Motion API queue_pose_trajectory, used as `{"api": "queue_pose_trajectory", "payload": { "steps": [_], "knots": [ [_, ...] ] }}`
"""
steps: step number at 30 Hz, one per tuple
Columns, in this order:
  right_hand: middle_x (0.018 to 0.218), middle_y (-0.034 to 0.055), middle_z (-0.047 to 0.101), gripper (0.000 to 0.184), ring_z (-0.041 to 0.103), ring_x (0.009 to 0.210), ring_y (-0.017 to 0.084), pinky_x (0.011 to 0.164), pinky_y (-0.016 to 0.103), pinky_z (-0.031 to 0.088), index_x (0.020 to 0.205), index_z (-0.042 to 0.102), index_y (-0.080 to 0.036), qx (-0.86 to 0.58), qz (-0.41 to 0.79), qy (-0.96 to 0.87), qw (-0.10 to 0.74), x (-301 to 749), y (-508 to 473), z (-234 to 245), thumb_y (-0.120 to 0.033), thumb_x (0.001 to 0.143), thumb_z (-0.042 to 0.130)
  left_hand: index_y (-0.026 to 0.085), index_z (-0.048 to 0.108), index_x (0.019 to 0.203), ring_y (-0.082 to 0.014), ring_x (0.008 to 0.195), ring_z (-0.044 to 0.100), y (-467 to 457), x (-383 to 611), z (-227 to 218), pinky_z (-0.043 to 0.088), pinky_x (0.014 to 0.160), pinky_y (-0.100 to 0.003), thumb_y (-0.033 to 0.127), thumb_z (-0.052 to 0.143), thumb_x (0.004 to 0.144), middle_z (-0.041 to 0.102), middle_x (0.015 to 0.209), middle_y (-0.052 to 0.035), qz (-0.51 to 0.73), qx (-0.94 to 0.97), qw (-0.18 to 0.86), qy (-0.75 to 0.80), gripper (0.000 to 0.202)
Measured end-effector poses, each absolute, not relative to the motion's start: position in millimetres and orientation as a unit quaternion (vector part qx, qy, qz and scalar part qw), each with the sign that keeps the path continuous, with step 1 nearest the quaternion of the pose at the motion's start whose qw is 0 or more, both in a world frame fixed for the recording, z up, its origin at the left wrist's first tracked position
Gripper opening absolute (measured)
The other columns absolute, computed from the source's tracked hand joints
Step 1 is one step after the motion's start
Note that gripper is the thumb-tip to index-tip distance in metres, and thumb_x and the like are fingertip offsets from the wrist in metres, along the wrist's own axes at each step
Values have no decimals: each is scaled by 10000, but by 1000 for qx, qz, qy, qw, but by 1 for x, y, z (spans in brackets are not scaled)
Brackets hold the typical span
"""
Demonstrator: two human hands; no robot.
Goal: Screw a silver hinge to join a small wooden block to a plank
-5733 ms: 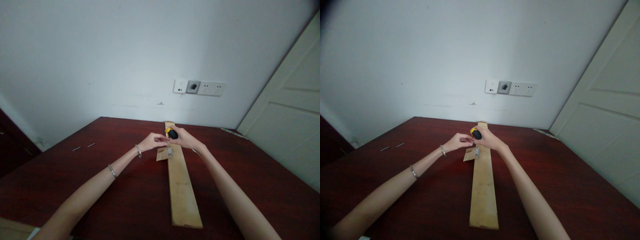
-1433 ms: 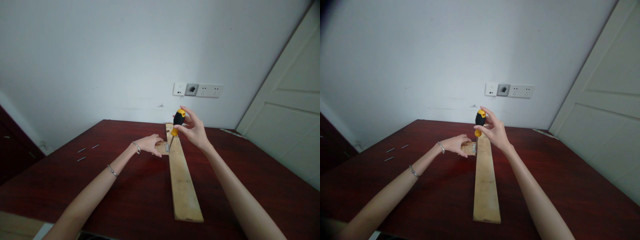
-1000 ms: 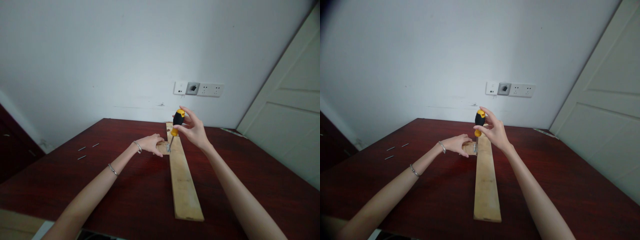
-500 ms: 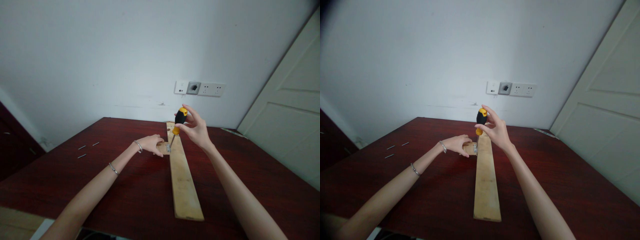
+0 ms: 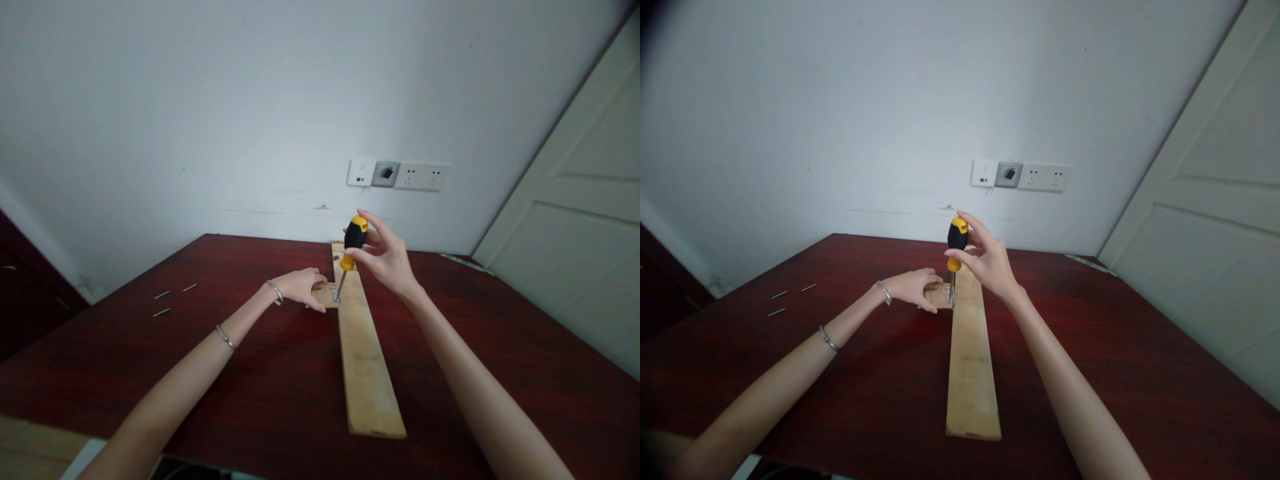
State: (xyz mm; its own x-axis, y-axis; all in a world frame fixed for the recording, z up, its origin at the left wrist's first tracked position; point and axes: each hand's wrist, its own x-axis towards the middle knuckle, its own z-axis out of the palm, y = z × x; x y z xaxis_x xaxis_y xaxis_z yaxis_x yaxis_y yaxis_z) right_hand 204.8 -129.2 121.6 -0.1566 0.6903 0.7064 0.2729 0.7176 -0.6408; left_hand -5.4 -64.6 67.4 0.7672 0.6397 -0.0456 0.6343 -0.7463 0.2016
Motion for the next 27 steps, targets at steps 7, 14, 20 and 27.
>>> {"api": "queue_pose_trajectory", "payload": {
  "steps": [7, 14, 20, 27],
  "knots": [
    [1215, 66, 647, 731, 665, 1024, 252, 798, 389, 610, 1398, 422, -297, -314, 171, -746, 563, 203, -126, 119, -424, 749, 732, 165, 584, 1200, -245, 910, 563, -63, -6, 66, 433, 729, -298, 690, 664, 617, 558, 1062, -101, 14, 938, 97, 334, 788],
    [1205, 61, 649, 717, 673, 992, 244, 774, 370, 619, 1391, 439, -294, -305, 158, -750, 566, 203, -124, 117, -411, 749, 736, 170, 588, 1192, -245, 917, 560, -61, -6, 64, 428, 752, -297, 695, 660, 616, 562, 1056, -98, 16, 938, 94, 335, 783],
    [1172, 57, 665, 708, 679, 976, 242, 769, 383, 617, 1388, 434, -306, -310, 160, -748, 565, 204, -124, 117, -396, 753, 735, 177, 579, 1202, -242, 922, 559, -63, -6, 66, 431, 751, -296, 669, 682, 608, 554, 1070, -92, 17, 938, 90, 334, 779],
    [1163, 60, 668, 716, 678, 996, 253, 801, 411, 612, 1407, 408, -305, -313, 165, -748, 561, 205, -122, 116, -408, 769, 719, 188, 561, 1228, -251, 973, 547, -68, -5, 70, 430, 759, -294, 637, 695, 624, 541, 1122, -99, 12, 941, 70, 331, 764]
  ]
}}
